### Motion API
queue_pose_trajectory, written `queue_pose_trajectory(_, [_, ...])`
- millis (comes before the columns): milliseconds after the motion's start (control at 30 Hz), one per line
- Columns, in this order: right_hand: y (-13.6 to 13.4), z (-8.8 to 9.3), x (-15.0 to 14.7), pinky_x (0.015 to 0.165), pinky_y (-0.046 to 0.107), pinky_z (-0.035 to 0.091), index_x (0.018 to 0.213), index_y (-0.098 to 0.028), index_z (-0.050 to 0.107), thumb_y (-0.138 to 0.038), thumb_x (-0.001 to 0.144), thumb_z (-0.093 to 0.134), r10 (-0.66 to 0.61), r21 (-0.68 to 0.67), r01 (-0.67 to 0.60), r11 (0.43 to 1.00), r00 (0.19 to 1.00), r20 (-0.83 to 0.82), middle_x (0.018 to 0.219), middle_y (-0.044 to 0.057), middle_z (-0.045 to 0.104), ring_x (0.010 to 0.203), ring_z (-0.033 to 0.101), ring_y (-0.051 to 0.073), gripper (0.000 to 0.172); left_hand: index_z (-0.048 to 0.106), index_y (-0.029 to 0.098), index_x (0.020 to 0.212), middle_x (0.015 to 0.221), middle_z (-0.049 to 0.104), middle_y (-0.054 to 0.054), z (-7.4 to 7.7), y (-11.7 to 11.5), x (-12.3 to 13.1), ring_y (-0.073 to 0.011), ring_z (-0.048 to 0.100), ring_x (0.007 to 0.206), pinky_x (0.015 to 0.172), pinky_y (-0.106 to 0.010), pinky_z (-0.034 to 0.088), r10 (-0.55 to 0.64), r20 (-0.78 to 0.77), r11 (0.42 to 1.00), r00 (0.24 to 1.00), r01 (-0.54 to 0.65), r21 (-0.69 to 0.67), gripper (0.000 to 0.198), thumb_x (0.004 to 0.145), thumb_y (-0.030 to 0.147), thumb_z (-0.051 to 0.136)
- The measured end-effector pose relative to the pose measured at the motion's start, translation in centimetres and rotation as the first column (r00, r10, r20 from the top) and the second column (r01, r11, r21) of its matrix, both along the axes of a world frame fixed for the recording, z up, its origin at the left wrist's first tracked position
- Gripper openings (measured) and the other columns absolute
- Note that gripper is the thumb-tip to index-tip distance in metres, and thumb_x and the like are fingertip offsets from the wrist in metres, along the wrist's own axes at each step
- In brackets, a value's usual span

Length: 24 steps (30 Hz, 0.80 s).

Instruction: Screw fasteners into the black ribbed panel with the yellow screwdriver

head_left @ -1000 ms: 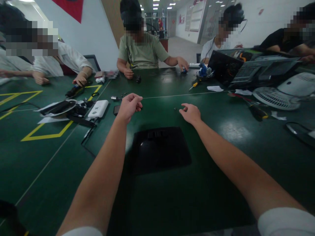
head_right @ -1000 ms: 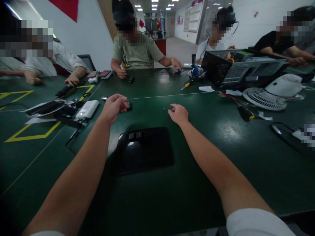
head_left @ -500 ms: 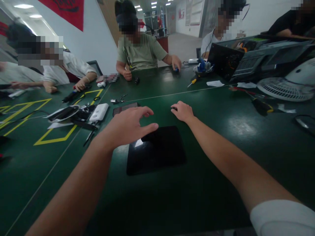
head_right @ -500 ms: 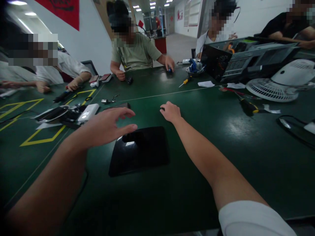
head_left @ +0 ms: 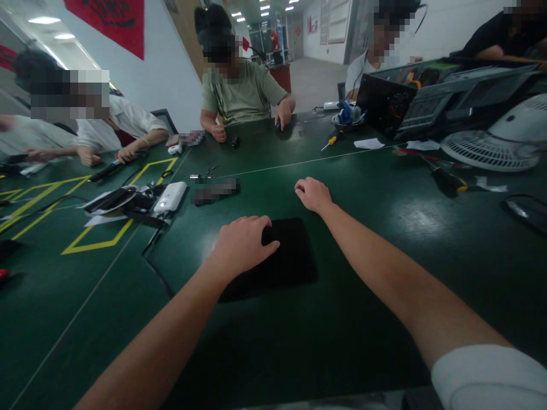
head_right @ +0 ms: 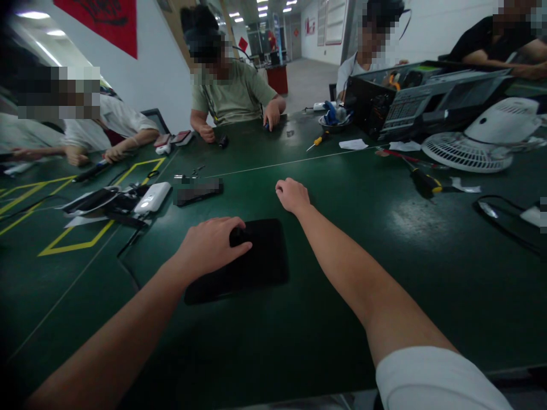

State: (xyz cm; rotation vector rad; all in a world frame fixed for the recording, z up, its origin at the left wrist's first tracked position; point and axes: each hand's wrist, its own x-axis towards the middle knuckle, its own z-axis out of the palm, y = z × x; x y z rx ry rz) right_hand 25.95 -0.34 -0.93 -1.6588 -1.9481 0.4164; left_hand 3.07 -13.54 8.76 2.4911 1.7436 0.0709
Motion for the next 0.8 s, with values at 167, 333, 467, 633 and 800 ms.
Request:
queue_pose_trajectory(167, [-0.2, -0.2, 0.0, 0.089, 0.044, 0.052, 0.111, -0.02, 0.073, -0.024, 0.107, 0.054, -0.015, 0.01, 0.016, 1.0, 0.998, -0.066, 0.109, 0.011, 0.073, 0.097, 0.064, 0.026, 0.019, 0.074, 0.029, 0.082, 0.075, 0.073, -0.008, -1.4, 0.1, 0.5, -0.0314, 0.072, 0.075, 0.07, -0.041, 0.055, 0.077, 0.054, 0.995, 0.996, -0.081, 0.067, 0.019, 0.086, 0.048, 0.073])
queue_pose_trajectory(333, [-0.2, -0.5, 0.2, 0.092, 0.043, 0.054, 0.111, -0.02, 0.074, -0.022, 0.104, 0.056, -0.058, 0.025, 0.063, 0.998, 0.984, -0.168, 0.11, 0.01, 0.076, 0.098, 0.068, 0.024, 0.019, 0.073, 0.028, 0.081, 0.074, 0.072, -0.008, -1.4, 0.1, 0.3, -0.031, 0.072, 0.073, 0.069, -0.041, 0.054, 0.048, 0.025, 0.997, 0.999, -0.049, 0.055, 0.012, 0.087, 0.038, 0.069])
queue_pose_trajectory(467, [-0.5, -0.5, 0.2, 0.098, 0.043, 0.053, 0.121, -0.017, 0.074, -0.02, 0.105, 0.048, -0.097, 0.051, 0.113, 0.992, 0.963, -0.253, 0.124, 0.014, 0.076, 0.112, 0.068, 0.025, 0.031, 0.073, 0.028, 0.079, 0.073, 0.072, -0.007, -1.6, 0.0, 0.0, -0.0301, 0.073, 0.075, 0.073, -0.042, 0.056, 0.031, 0.043, 0.995, 0.999, -0.035, 0.094, 0.017, 0.09, 0.037, 0.063])
queue_pose_trajectory(633, [-2.6, -0.7, -0.3, 0.094, 0.043, 0.055, 0.106, -0.019, 0.076, -0.025, 0.103, 0.051, -0.048, 0.073, 0.076, 0.994, 0.945, -0.324, 0.111, 0.012, 0.077, 0.105, 0.069, 0.025, 0.026, 0.068, 0.028, 0.069, 0.068, 0.07, -0.006, -1.7, 0.2, -0.5, -0.0283, 0.07, 0.069, 0.07, -0.041, 0.055, 0.046, 0.173, 0.991, 0.984, -0.066, 0.114, 0.017, 0.085, 0.034, 0.068])
queue_pose_trajectory(800, [-5.0, -1.0, -0.2, 0.079, 0.038, 0.054, 0.094, -0.023, 0.069, -0.027, 0.092, 0.061, -0.003, 0.086, 0.04, 0.995, 0.92, -0.391, 0.087, 0.004, 0.074, 0.079, 0.067, 0.021, 0.01, 0.068, 0.027, 0.066, 0.067, 0.069, -0.004, -0.7, 1.4, -2.4, -0.0239, 0.067, 0.068, 0.068, -0.036, 0.053, 0.096, 0.471, 0.966, 0.877, -0.196, 0.168, 0.017, 0.08, 0.034, 0.072])
